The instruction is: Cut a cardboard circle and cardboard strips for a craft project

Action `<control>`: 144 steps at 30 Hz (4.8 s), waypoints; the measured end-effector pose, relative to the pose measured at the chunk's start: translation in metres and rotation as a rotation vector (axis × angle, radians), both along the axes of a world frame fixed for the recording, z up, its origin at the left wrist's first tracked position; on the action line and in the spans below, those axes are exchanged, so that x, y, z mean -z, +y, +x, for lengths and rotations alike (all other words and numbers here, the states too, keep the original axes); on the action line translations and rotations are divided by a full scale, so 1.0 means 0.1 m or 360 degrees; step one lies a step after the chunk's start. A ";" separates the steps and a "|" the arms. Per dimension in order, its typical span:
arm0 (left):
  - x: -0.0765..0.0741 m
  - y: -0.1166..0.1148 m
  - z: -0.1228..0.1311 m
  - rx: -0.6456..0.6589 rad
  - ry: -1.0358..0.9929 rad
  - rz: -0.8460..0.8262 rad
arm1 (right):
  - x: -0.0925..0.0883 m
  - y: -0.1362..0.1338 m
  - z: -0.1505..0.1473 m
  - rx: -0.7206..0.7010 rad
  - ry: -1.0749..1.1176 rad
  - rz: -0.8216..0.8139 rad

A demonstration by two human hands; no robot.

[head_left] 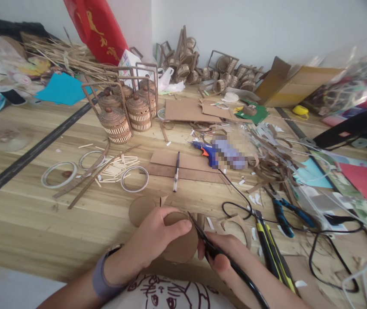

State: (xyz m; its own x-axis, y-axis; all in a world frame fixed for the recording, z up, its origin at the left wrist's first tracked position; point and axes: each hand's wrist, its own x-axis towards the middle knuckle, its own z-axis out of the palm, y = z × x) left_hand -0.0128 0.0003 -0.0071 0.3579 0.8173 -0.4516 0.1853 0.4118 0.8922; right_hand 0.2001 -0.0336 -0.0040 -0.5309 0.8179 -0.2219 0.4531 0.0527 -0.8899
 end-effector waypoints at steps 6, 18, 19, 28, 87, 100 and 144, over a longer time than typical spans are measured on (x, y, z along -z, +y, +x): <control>0.01 -0.02 -0.02 0.0015 0.0046 0.0047 | 0.02 0.00 -0.01 0.0003 0.0000 -0.0009; -0.02 -0.03 0.00 -0.0015 0.0064 0.0014 | 0.07 -0.04 0.01 0.0001 0.0007 0.0008; -0.02 -0.03 0.00 -0.0012 0.0061 0.0009 | 0.07 -0.05 0.02 0.0005 0.0000 0.0008; -0.07 -0.02 -0.02 0.0086 0.0028 -0.0026 | 0.10 -0.05 0.07 0.0007 -0.0036 -0.0039; -0.08 0.08 -0.14 0.0459 0.0150 0.0203 | 0.10 -0.05 0.10 -0.0043 -0.0030 -0.0152; -0.06 0.13 -0.15 0.0568 0.0037 0.0163 | 0.09 -0.02 0.08 -0.0042 -0.0134 -0.0219; 0.00 0.02 0.01 -0.0169 0.0043 -0.0078 | -0.01 -0.11 -0.09 0.0244 -0.0126 -0.0104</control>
State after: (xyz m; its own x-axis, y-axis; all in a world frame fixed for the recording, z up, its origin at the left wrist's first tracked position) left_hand -0.0122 0.0028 -0.0069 0.2575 0.8269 -0.5000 0.1618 0.4732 0.8660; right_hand 0.1915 -0.0450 -0.0025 -0.3799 0.8703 -0.3136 0.5203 -0.0793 -0.8503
